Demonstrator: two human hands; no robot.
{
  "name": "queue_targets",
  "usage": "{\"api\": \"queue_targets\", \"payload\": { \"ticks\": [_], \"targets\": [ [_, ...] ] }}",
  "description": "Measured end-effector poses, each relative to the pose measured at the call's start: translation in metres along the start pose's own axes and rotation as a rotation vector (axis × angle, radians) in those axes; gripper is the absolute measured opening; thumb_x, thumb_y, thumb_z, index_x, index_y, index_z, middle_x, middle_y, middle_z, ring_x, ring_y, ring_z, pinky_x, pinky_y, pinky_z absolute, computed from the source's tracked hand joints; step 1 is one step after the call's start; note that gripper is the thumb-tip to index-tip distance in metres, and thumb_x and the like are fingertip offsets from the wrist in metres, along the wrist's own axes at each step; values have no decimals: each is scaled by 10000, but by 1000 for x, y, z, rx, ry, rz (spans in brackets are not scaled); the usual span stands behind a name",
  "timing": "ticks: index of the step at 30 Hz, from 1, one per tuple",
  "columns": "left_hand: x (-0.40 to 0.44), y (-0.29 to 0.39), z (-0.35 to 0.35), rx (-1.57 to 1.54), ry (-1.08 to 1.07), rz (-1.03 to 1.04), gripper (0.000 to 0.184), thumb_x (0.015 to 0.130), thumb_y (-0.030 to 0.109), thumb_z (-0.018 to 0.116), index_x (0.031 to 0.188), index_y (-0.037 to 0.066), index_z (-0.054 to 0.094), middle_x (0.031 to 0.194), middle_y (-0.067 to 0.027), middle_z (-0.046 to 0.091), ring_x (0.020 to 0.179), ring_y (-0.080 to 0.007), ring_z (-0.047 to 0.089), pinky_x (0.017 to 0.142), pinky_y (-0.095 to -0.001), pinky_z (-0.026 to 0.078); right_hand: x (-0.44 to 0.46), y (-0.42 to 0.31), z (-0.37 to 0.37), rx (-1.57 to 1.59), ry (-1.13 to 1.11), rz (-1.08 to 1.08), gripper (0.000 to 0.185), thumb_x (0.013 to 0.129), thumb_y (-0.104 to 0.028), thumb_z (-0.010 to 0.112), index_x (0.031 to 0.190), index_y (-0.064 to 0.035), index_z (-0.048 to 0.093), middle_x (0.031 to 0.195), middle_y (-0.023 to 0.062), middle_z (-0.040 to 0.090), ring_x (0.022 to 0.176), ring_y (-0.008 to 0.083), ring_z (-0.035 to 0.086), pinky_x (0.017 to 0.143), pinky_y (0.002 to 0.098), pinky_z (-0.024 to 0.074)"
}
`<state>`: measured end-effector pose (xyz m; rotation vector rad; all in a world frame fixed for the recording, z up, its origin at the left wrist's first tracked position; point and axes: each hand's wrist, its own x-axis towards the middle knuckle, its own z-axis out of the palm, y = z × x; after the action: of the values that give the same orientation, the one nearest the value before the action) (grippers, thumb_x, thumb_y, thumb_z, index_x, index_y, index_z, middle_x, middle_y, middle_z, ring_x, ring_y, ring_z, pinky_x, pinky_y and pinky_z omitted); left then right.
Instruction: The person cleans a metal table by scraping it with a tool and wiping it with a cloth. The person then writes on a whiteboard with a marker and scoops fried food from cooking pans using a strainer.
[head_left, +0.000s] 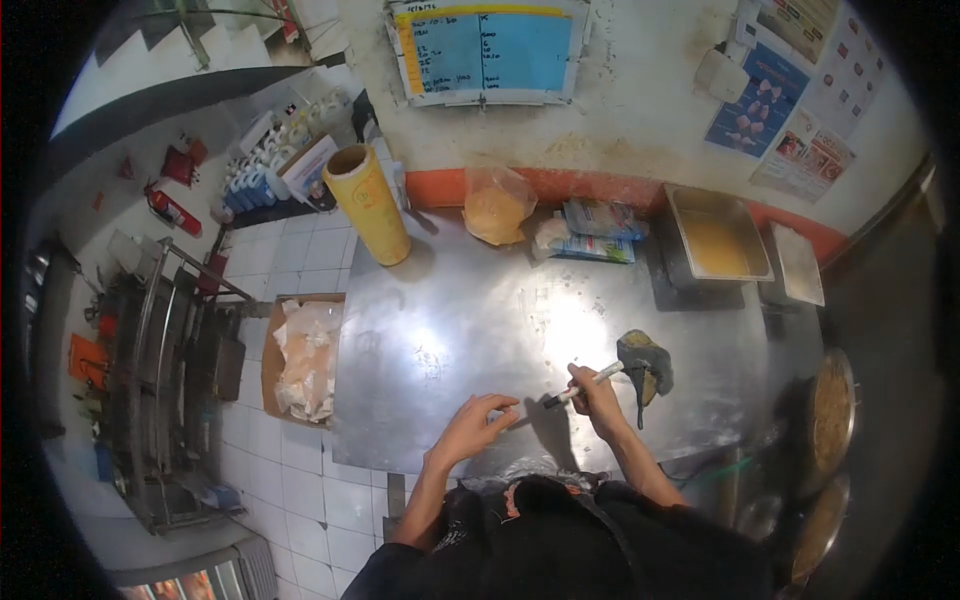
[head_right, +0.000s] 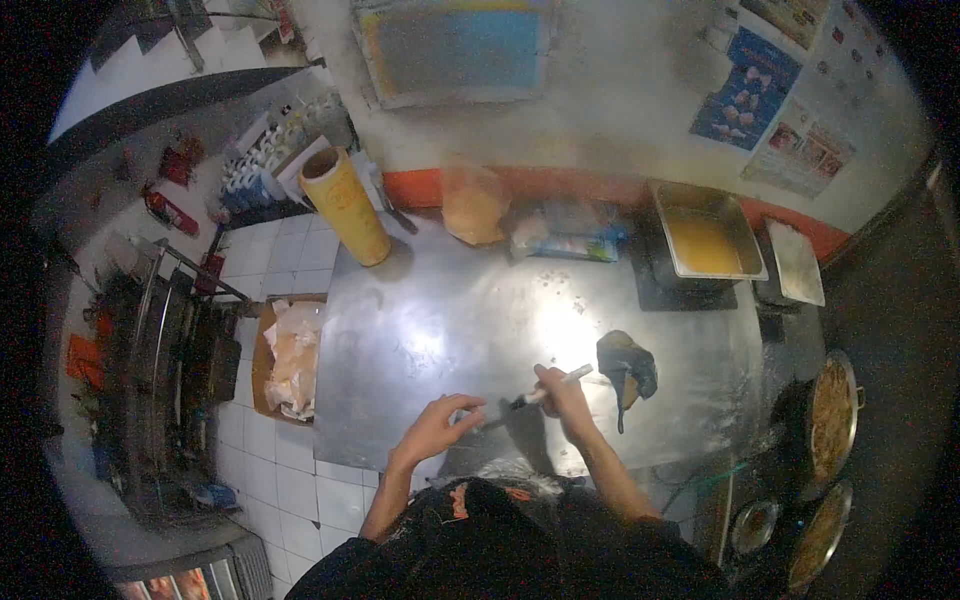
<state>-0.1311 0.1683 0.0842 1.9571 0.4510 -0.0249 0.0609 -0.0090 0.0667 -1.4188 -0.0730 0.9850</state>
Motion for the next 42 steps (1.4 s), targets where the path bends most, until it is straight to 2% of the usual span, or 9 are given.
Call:
{"api": "queue_targets", "payload": {
  "ticks": [2,5,8,25,28,40,42],
  "targets": [
    [1,-3,2,-2,12,36,403,978,363,638,1235,56,682,1180,-129,701,1060,-276,652,832,-380,525,-4,-3,11,-64,-18,9,345,959,-382,666,787,-105,554,589,-32,477,442,52,345,427,240,220],
    [3,4,2,-56,-14,40,382,987,340,627,1246,63,675,1181,-126,697,1050,-258,656,783,-366,541,-4,1,16,-94,-119,17,372,932,-447,681,808,-105,608,653,-21,563,501,52,423,471,217,284],
    [6,7,5,-57,-30,85,361,997,324,611,1249,73,672,1184,-120,693,1029,-242,663,757,-362,550,-6,0,26,-99,-152,19,370,938,-444,681,806,-107,604,651,-21,567,497,48,414,469,218,280],
    [8,7,9,-56,-43,134,289,1006,259,587,1206,70,677,1114,-130,702,997,-291,672,815,-394,539,-9,5,27,-125,-164,23,345,953,-397,675,792,-105,588,632,-28,546,489,46,399,452,224,257],
    [8,3,10,-51,-39,147,288,1008,256,585,1208,70,675,1115,-128,700,1003,-289,670,822,-395,537,-12,3,35,-117,-128,11,312,980,-325,649,779,-100,571,579,-45,467,441,47,314,432,251,190],
    [10,1,8,-51,-39,125,304,1026,248,550,1243,63,656,1142,-135,695,1034,-297,663,888,-401,520,-12,-2,37,-105,-145,12,292,987,-304,642,789,-106,559,605,-39,495,452,40,320,439,243,199],
    [10,9,4,-100,-34,88,316,1035,254,531,1257,53,630,1111,-146,690,1015,-313,656,887,-408,512,-10,-1,39,-110,-67,-91,291,985,-282,647,779,-105,543,614,-29,514,453,43,349,430,238,221]
  ]
}}
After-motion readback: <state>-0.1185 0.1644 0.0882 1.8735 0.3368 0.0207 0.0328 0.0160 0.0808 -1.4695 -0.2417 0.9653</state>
